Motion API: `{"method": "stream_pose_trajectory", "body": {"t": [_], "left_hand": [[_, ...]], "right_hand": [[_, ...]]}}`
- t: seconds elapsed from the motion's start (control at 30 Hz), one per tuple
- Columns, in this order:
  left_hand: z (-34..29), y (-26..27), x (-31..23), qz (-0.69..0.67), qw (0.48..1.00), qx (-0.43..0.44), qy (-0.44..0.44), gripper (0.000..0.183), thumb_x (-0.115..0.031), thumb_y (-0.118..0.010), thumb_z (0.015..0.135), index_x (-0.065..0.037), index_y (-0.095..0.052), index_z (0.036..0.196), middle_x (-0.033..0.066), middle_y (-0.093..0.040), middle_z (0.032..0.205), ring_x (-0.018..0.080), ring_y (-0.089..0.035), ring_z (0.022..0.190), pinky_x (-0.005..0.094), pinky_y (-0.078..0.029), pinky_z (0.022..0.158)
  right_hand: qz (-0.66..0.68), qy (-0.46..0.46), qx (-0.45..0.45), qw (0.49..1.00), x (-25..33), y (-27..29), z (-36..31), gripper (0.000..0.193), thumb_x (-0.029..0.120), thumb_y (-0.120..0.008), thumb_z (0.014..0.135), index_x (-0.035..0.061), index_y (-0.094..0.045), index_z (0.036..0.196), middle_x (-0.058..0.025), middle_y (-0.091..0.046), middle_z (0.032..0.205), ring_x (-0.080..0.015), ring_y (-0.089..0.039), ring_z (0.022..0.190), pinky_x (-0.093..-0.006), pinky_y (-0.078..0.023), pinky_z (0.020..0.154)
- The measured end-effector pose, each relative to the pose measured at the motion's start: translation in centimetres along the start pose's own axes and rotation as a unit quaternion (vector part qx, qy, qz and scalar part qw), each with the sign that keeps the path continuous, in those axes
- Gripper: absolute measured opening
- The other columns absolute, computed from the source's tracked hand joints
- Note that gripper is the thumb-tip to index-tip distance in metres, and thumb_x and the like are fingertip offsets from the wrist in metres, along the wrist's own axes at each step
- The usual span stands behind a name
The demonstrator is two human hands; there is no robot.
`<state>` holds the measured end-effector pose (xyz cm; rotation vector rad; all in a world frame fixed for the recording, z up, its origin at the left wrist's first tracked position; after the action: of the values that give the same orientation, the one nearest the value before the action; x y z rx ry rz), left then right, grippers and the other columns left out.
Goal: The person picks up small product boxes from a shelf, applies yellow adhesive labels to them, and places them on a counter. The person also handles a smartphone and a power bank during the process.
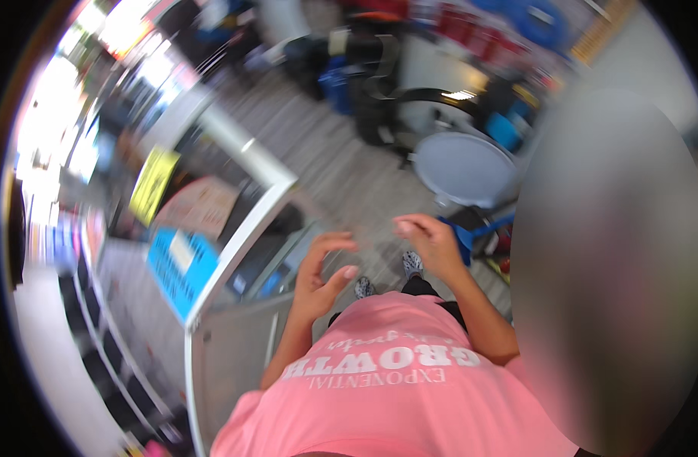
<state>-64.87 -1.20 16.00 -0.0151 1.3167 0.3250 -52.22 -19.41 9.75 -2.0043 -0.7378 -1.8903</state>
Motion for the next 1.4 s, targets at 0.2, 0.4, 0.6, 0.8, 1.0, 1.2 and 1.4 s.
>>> {"method": "stream_pose_trajectory", "body": {"t": [0.2,0.4,0.6,0.8,1.0,1.2,1.4], "left_hand": [[-0.2,-10.0,5.2,-0.03,0.983,0.126,0.134,0.028,-0.015,-0.074,0.095,-0.006,-0.068,0.121,0.0078,-0.07,0.117,0.0241,-0.06,0.122,0.0395,-0.042,0.11],[2.6,-24.1,5.6,-0.014,0.957,0.242,0.16,0.027,-0.019,-0.07,0.1,-0.005,-0.067,0.122,0.0067,-0.07,0.119,0.019,-0.061,0.117,0.0348,-0.044,0.107],[0.8,-47.1,2.1,-0.051,0.912,0.369,0.173,0.03,-0.026,-0.068,0.102,-0.004,-0.067,0.124,0.0063,-0.069,0.121,0.0168,-0.061,0.117,0.033,-0.045,0.104],[-5.3,-66.9,1.8,-0.092,0.821,0.502,0.256,0.039,-0.032,-0.068,0.103,-0.004,-0.066,0.129,0.006,-0.069,0.124,0.0161,-0.06,0.118,0.0316,-0.043,0.106],[-9.3,-79.4,3.5,-0.092,0.754,0.557,0.336,0.051,-0.048,-0.06,0.104,-0.011,-0.061,0.139,0.0051,-0.063,0.138,0.0187,-0.05,0.136,0.0398,-0.033,0.117],[-10.8,-86.1,3.3,-0.132,0.769,0.526,0.337,0.06,-0.054,-0.053,0.105,-0.013,-0.057,0.148,0.003,-0.057,0.149,0.0186,-0.043,0.143,0.0412,-0.029,0.119],[-9.8,-88.0,3.5,-0.243,0.778,0.423,0.396,0.066,-0.059,-0.061,0.099,-0.008,-0.063,0.141,0.0045,-0.062,0.142,0.0191,-0.042,0.14,0.0434,-0.022,0.119]], "right_hand": [[-0.084,-0.019,-0.141,0.986,-3.8,12.7,-8.8,0.034,0.029,-0.067,0.101,-0.0003,-0.073,0.115,-0.0115,-0.076,0.104,-0.0183,-0.07,0.093,-0.0341,-0.055,0.086],[-0.002,-0.069,-0.375,0.924,-11.8,33.4,-23.8,0.029,0.024,-0.069,0.099,0.0028,-0.072,0.12,-0.0056,-0.076,0.097,-0.014,-0.068,0.089,-0.0296,-0.054,0.082],[-0.083,-0.081,-0.617,0.778,-21.4,57.3,-43.7,0.041,0.024,-0.072,0.096,0.0036,-0.066,0.131,-0.0099,-0.076,0.104,-0.0191,-0.071,0.098,-0.0325,-0.056,0.086],[0.059,-0.193,-0.388,0.899,-23.4,63.1,-42.7,0.047,0.032,-0.079,0.092,0.009,-0.069,0.131,-0.0059,-0.074,0.107,-0.0118,-0.066,0.095,-0.0287,-0.052,0.082],[0.115,-0.2,-0.408,0.883,-27.0,66.3,-42.0,0.033,0.034,-0.082,0.089,0.0071,-0.078,0.108,0.0023,-0.07,0.091,-0.0074,-0.057,0.078,-0.0247,-0.048,0.074],[0.13,-0.092,-0.522,0.838,-25.4,66.0,-43.2,0.03,0.03,-0.081,0.09,0.0014,-0.074,0.089,-0.0016,-0.065,0.102,-0.0124,-0.058,0.096,-0.0299,-0.046,0.079],[0.116,-0.144,-0.515,0.837,-23.4,60.5,-47.4,0.029,0.029,-0.079,0.091,0.0004,-0.074,0.09,-0.0051,-0.062,0.115,-0.0164,-0.058,0.109,-0.0298,-0.043,0.095]]}}
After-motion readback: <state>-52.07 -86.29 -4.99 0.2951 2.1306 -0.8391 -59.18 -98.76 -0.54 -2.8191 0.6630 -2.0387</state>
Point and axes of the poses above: each hand's wrist, its own z-axis towards the middle knuckle, its own y-axis out of the back of the hand, x = y × z, the point moved 10 cm from there along z, towards the middle knuckle
